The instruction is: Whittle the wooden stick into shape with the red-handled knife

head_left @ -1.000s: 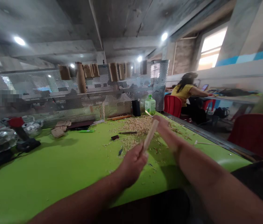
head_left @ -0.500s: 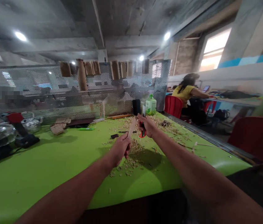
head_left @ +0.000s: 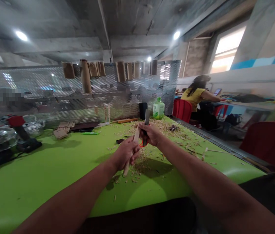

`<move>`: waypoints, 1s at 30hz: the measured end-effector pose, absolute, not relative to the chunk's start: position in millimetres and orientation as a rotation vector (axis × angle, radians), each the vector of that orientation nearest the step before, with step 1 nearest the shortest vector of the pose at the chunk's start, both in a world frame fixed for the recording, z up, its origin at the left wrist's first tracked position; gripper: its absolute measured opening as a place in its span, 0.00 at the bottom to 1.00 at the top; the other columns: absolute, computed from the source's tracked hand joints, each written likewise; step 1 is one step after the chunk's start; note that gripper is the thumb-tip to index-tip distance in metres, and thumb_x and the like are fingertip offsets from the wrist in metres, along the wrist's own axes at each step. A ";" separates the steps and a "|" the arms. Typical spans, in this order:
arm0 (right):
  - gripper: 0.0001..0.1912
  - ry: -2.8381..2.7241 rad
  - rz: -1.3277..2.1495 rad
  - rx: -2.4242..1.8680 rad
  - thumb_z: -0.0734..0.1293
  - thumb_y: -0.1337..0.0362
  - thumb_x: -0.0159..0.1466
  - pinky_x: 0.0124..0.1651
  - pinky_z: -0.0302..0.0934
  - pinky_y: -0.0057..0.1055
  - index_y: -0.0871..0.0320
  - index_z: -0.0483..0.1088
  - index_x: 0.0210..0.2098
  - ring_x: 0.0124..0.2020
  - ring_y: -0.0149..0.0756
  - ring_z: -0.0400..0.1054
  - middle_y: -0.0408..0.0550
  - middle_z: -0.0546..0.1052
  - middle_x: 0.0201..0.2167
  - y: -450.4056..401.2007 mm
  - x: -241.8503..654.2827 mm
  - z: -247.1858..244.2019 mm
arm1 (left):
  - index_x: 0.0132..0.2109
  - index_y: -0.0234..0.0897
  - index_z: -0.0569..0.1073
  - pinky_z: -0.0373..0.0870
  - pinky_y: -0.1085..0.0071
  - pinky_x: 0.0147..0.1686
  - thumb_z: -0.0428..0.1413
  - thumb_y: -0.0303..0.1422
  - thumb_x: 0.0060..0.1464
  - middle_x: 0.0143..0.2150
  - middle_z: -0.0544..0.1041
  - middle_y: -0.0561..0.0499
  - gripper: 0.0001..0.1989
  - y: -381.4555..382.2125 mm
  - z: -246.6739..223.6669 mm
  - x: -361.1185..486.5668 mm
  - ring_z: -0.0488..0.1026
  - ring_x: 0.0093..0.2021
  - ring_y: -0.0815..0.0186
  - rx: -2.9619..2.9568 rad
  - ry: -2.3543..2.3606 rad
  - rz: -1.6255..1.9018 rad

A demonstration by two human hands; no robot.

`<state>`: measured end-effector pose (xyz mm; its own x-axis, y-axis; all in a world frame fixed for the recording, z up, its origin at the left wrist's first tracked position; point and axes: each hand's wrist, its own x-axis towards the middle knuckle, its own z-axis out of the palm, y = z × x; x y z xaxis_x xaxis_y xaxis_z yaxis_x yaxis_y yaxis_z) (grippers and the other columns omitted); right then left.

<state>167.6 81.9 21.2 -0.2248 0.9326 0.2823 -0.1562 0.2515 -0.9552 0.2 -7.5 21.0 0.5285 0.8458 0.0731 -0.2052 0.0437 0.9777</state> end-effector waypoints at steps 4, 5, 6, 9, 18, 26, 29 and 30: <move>0.19 -1.542 0.558 -1.253 0.60 0.50 0.65 0.25 0.52 0.27 0.58 0.72 0.31 0.20 0.31 0.59 0.41 0.67 0.18 79.9 165.1 23.1 | 0.43 0.40 0.62 0.51 0.82 0.10 0.54 0.34 0.56 0.25 0.61 0.62 0.09 3.5 20.2 -1.7 0.52 0.14 0.78 1.219 0.724 1.071; 0.16 -1.630 0.345 -1.376 0.60 0.54 0.65 0.28 0.54 0.27 0.58 0.74 0.33 0.24 0.33 0.64 0.44 0.71 0.21 77.4 164.5 23.4 | 0.42 0.41 0.62 0.51 0.81 0.10 0.54 0.33 0.54 0.24 0.61 0.62 0.09 6.8 20.0 -3.2 0.52 0.14 0.78 1.203 0.739 1.091; 0.14 -1.731 0.157 -1.481 0.61 0.58 0.65 0.31 0.56 0.28 0.57 0.76 0.36 0.28 0.36 0.68 0.47 0.75 0.25 74.0 163.0 23.4 | 0.40 0.41 0.62 0.51 0.81 0.09 0.55 0.33 0.53 0.24 0.61 0.62 0.09 9.8 19.7 -4.5 0.52 0.13 0.78 1.196 0.750 1.098; 0.15 -2.033 -0.158 -1.649 0.59 0.63 0.65 0.38 0.58 0.30 0.54 0.78 0.41 0.37 0.40 0.73 0.52 0.81 0.35 60.6 152.7 22.0 | 0.35 0.40 0.60 0.51 0.80 0.09 0.54 0.32 0.50 0.22 0.60 0.62 0.09 15.8 18.8 -6.1 0.52 0.12 0.77 1.201 0.779 1.079; 0.17 -2.190 -0.376 -1.692 0.55 0.64 0.69 0.39 0.58 0.31 0.56 0.76 0.42 0.40 0.41 0.75 0.55 0.81 0.39 59.0 144.3 22.1 | 0.33 0.41 0.59 0.48 0.80 0.10 0.53 0.32 0.50 0.21 0.59 0.63 0.08 6.9 20.8 1.2 0.50 0.12 0.77 1.262 0.862 1.080; 0.17 -2.132 -0.419 -1.706 0.57 0.64 0.69 0.40 0.59 0.31 0.58 0.77 0.41 0.41 0.43 0.75 0.57 0.81 0.38 70.8 153.3 23.4 | 0.33 0.41 0.58 0.48 0.80 0.10 0.50 0.30 0.53 0.19 0.57 0.64 0.06 5.3 25.2 1.4 0.49 0.12 0.77 1.368 0.923 1.012; 0.17 -2.116 -0.395 -1.680 0.57 0.65 0.68 0.43 0.60 0.31 0.58 0.78 0.42 0.43 0.43 0.75 0.58 0.81 0.39 76.8 157.0 23.9 | 0.35 0.41 0.59 0.48 0.79 0.10 0.49 0.29 0.55 0.20 0.58 0.63 0.04 -1.0 27.0 0.9 0.49 0.13 0.77 1.368 0.966 1.006; 0.17 -2.076 -0.356 -1.718 0.57 0.66 0.68 0.43 0.60 0.31 0.59 0.78 0.43 0.44 0.44 0.75 0.58 0.81 0.40 80.6 163.1 24.6 | 0.36 0.40 0.60 0.48 0.79 0.10 0.49 0.29 0.56 0.20 0.59 0.63 0.03 -6.2 27.1 1.9 0.49 0.13 0.77 1.373 0.975 0.991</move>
